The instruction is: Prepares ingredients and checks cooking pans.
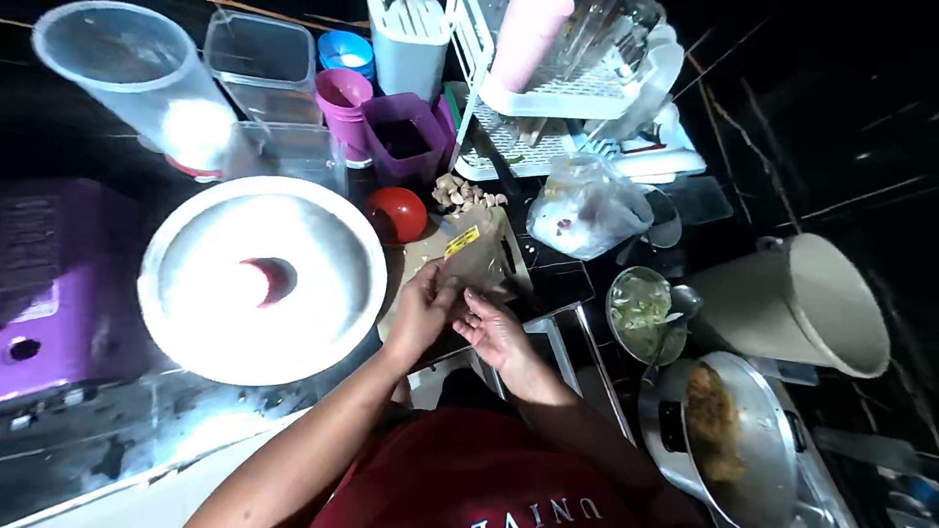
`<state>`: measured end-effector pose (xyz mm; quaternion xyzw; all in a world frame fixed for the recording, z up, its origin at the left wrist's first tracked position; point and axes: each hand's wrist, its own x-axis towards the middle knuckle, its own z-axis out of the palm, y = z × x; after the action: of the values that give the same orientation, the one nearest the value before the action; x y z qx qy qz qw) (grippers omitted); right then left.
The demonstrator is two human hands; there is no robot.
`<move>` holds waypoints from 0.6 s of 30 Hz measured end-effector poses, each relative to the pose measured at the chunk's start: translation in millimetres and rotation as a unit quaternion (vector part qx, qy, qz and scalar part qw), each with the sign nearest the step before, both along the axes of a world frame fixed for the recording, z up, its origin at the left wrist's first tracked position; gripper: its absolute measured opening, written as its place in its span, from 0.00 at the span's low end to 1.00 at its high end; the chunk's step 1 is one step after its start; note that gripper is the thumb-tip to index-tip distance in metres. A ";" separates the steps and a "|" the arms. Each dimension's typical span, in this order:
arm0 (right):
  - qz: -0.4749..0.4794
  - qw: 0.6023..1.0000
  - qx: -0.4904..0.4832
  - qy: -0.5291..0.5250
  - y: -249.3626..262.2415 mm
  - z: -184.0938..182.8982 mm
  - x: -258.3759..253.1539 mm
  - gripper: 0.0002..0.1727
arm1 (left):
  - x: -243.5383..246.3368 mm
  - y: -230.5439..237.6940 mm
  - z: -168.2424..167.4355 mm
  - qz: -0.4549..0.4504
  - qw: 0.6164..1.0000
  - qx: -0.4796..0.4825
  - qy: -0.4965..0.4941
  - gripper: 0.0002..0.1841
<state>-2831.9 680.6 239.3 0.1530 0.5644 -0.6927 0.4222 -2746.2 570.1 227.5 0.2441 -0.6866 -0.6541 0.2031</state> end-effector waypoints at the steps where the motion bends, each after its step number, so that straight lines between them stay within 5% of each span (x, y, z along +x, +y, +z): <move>1: 0.016 0.997 0.025 0.076 6.8 -1.6 -6.3 0.23 | -2.8 -0.9 -2.9 0.002 0.999 -0.030 -0.012 0.14; 3: 0.055 0.961 0.052 0.267 26.7 -8.8 -29.5 0.47 | -9.3 -3.5 -7.0 -0.016 0.997 -0.075 -0.025 0.12; 5: 0.125 0.911 0.062 0.388 44.0 -6.7 -57.7 0.58 | -18.7 -2.0 -4.3 -0.045 0.994 -0.099 -0.031 0.11; 7: 0.199 0.882 0.039 0.426 52.5 4.2 -78.7 0.50 | -31.7 3.2 2.4 -0.077 0.992 -0.097 -0.034 0.12; 9: 0.238 0.867 0.037 0.437 51.3 16.7 -97.1 0.20 | -47.9 9.6 8.3 -0.079 0.992 -0.092 -0.026 0.13; 11: 0.236 0.845 0.083 0.473 49.8 25.1 -121.0 0.07 | -62.4 14.5 8.5 -0.055 0.993 -0.100 -0.009 0.19; 14: 0.171 0.800 0.186 0.544 44.2 31.0 -169.7 0.08 | -72.1 15.6 2.5 -0.005 0.995 -0.098 0.004 0.25; 18: 0.143 0.744 0.288 0.585 18.6 18.6 -225.7 0.13 | -48.1 26.5 -2.2 0.033 0.998 -0.058 -0.017 0.22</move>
<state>-3057.6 699.2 258.0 -0.2505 0.8888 -0.3818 0.0395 -2794.2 596.6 225.2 0.2656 -0.7184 -0.6015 0.2272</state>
